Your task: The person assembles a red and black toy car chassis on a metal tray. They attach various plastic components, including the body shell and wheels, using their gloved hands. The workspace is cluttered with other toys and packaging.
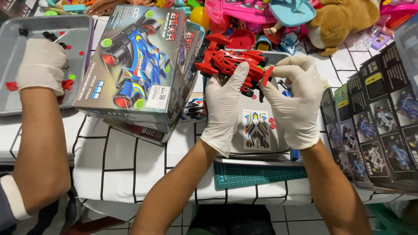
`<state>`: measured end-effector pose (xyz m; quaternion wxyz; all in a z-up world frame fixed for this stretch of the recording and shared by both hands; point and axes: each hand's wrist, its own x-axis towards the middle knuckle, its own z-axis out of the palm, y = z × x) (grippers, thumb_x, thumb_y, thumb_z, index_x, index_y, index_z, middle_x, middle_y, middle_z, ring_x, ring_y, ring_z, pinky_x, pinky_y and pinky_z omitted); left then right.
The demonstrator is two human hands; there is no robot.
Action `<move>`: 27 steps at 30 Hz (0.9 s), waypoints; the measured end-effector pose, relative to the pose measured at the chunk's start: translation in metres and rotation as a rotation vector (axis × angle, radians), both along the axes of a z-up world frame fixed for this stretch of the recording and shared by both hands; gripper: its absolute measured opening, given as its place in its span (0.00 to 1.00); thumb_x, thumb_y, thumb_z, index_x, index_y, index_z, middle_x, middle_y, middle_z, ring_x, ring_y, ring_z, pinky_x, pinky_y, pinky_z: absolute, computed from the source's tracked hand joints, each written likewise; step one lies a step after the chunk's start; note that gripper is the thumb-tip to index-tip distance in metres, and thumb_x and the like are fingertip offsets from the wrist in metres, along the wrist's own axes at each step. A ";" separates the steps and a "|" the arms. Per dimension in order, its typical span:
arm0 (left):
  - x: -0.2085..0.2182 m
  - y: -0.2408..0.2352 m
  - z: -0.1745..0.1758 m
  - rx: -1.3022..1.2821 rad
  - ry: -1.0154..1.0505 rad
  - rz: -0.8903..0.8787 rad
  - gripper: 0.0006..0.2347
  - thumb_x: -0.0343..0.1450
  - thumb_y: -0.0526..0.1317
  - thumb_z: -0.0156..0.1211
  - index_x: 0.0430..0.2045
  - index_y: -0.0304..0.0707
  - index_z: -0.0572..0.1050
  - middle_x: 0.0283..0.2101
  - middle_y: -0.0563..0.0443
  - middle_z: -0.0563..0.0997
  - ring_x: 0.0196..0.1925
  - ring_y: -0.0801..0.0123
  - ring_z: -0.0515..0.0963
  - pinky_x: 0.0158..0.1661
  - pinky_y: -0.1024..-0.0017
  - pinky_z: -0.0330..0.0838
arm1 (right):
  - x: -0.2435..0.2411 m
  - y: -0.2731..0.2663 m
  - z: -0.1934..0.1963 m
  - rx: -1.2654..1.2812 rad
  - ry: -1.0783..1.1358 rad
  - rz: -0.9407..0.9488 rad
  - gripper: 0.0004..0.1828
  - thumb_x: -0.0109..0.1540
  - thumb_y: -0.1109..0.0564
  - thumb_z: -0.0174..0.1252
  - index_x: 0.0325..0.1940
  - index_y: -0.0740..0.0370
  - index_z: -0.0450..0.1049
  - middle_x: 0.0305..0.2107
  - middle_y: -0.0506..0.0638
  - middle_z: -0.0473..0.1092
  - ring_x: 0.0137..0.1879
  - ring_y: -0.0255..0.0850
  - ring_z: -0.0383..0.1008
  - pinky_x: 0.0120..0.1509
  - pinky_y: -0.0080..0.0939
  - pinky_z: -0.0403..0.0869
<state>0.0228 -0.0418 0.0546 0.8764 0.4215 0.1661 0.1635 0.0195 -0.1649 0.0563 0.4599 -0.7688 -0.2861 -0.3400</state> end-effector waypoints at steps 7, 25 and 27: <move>0.008 0.002 -0.013 -0.003 -0.025 0.013 0.30 0.58 0.44 0.76 0.53 0.35 0.72 0.38 0.48 0.78 0.39 0.73 0.75 0.38 0.72 0.77 | 0.001 -0.002 -0.001 -0.049 -0.047 -0.032 0.12 0.62 0.66 0.76 0.47 0.63 0.81 0.42 0.56 0.70 0.43 0.45 0.70 0.48 0.41 0.69; 0.010 0.001 -0.017 0.040 -0.025 0.018 0.29 0.59 0.43 0.77 0.54 0.38 0.71 0.38 0.51 0.79 0.38 0.76 0.75 0.37 0.75 0.78 | 0.004 -0.004 -0.009 -0.048 -0.080 -0.026 0.09 0.62 0.66 0.73 0.45 0.60 0.83 0.40 0.56 0.73 0.45 0.50 0.75 0.54 0.43 0.72; 0.009 0.006 -0.009 0.025 -0.038 0.007 0.31 0.59 0.42 0.77 0.55 0.33 0.71 0.39 0.47 0.79 0.37 0.73 0.74 0.37 0.72 0.78 | 0.007 -0.006 -0.014 -0.048 -0.082 -0.005 0.11 0.61 0.64 0.74 0.47 0.60 0.82 0.41 0.55 0.73 0.46 0.51 0.76 0.54 0.44 0.73</move>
